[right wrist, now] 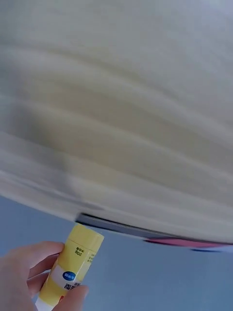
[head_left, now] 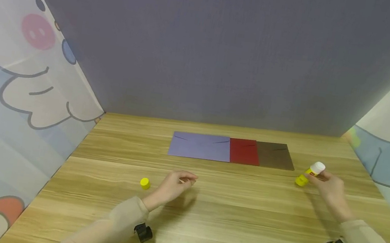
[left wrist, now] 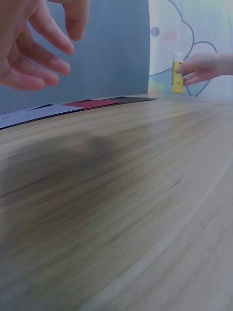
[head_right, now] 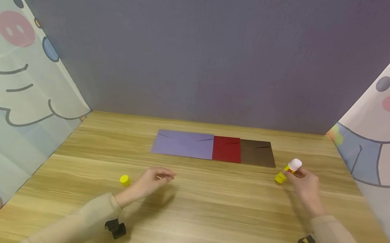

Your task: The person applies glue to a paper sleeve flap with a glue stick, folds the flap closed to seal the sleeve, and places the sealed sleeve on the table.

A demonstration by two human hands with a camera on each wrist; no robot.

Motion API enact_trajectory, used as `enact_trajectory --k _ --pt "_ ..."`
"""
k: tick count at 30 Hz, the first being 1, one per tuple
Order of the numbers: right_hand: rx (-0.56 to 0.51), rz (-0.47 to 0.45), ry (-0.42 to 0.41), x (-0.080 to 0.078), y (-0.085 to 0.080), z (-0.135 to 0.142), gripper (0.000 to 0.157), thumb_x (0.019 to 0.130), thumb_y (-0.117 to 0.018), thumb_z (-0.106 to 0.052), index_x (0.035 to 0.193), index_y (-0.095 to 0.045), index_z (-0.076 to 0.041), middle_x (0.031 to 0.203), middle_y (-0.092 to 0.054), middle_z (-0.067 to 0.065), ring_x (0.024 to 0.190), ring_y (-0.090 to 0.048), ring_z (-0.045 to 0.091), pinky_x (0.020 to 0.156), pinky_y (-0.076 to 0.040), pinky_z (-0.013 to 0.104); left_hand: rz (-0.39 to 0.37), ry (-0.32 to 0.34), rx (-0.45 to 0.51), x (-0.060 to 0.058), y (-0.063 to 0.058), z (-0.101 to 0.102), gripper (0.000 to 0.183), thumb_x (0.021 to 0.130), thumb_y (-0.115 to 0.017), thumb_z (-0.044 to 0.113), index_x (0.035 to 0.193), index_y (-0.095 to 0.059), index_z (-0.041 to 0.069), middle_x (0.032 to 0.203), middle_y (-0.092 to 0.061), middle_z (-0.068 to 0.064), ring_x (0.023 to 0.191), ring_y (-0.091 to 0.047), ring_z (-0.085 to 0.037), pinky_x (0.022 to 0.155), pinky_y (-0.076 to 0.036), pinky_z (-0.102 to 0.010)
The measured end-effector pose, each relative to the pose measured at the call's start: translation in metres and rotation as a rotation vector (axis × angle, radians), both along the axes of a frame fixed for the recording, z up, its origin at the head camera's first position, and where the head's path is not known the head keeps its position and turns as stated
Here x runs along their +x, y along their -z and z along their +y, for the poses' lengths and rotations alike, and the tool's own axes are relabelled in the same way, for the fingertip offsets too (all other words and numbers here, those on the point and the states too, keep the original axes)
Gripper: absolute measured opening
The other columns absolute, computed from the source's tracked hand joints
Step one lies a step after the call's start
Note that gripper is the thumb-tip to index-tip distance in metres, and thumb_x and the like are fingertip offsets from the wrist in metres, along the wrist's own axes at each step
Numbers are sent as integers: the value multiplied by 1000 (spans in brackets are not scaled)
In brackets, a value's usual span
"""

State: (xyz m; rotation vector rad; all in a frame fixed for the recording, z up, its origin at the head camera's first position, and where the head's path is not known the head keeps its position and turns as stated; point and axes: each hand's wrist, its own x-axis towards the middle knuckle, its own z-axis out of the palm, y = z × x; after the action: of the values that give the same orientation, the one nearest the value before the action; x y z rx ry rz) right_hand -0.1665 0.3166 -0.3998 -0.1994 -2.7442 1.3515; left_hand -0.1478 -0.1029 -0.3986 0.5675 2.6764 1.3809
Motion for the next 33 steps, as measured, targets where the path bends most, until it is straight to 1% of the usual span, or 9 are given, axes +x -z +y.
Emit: enact_trajectory --k 3,6,13,17,21,25,28,30,33 --pt "-72 -18 -35 1 -6 -8 62 87 -54 -35 122 -42 14 93 -61 -6 77 -41 -14 74 -44 30 -36 11 26 -1 0 1 23 87 -54 9 105 -63 -1 99 -65 -10 86 -59 -22 73 -49 -27" --pt "-149 -26 -73 1 -9 -16 63 87 -54 -34 124 -38 15 93 -57 -14 77 -50 -12 71 -46 21 -68 16 47 -2 0 2 24 86 -55 13 106 -63 1 99 -65 -9 85 -59 -20 71 -49 -25" --pt "-367 -27 -132 -14 6 -31 59 84 -61 -28 124 -42 11 114 -57 16 81 -59 -1 73 -50 23 -156 6 161 -3 -2 10 31 84 -60 20 106 -62 -1 99 -64 -11 85 -61 -20 72 -50 -24" --pt "-431 -6 -180 -25 27 -38 60 82 -62 -30 125 -43 8 118 -55 17 88 -60 4 77 -49 23 -247 -8 305 -2 -4 17 33 83 -60 14 108 -59 -7 102 -62 -19 87 -61 -29 74 -51 -26" --pt "-441 14 -186 -34 47 -49 54 80 -63 -35 120 -50 0 113 -59 7 91 -60 7 77 -48 20 -333 -26 454 0 -6 26 33 84 -58 9 108 -55 -13 106 -58 -26 87 -61 -31 77 -51 -32" --pt "-529 -2 -246 -27 41 -69 51 82 -63 -30 120 -50 2 114 -58 11 96 -60 13 80 -48 24 -375 -33 532 3 -8 36 31 84 -56 4 108 -54 -15 105 -57 -28 85 -62 -26 78 -50 -34" --pt "-613 -65 -272 -23 39 -83 55 82 -63 -27 124 -46 3 119 -54 15 101 -57 16 83 -47 27 -396 -32 566 6 -9 43 31 83 -55 2 109 -53 -15 105 -57 -29 85 -62 -24 78 -50 -33" --pt "-618 -94 -239 -28 51 -90 59 79 -66 -31 125 -46 0 120 -53 13 102 -57 15 82 -47 26 -404 -29 588 8 -10 47 32 83 -56 2 110 -53 -15 106 -56 -29 86 -62 -24 79 -50 -32" --pt "-650 -114 -234 -27 57 -102 60 76 -68 -35 123 -47 -4 120 -54 11 103 -56 18 82 -47 25 -397 -38 611 13 -12 53 33 83 -58 4 110 -53 -14 107 -56 -26 88 -61 -25 79 -50 -32"
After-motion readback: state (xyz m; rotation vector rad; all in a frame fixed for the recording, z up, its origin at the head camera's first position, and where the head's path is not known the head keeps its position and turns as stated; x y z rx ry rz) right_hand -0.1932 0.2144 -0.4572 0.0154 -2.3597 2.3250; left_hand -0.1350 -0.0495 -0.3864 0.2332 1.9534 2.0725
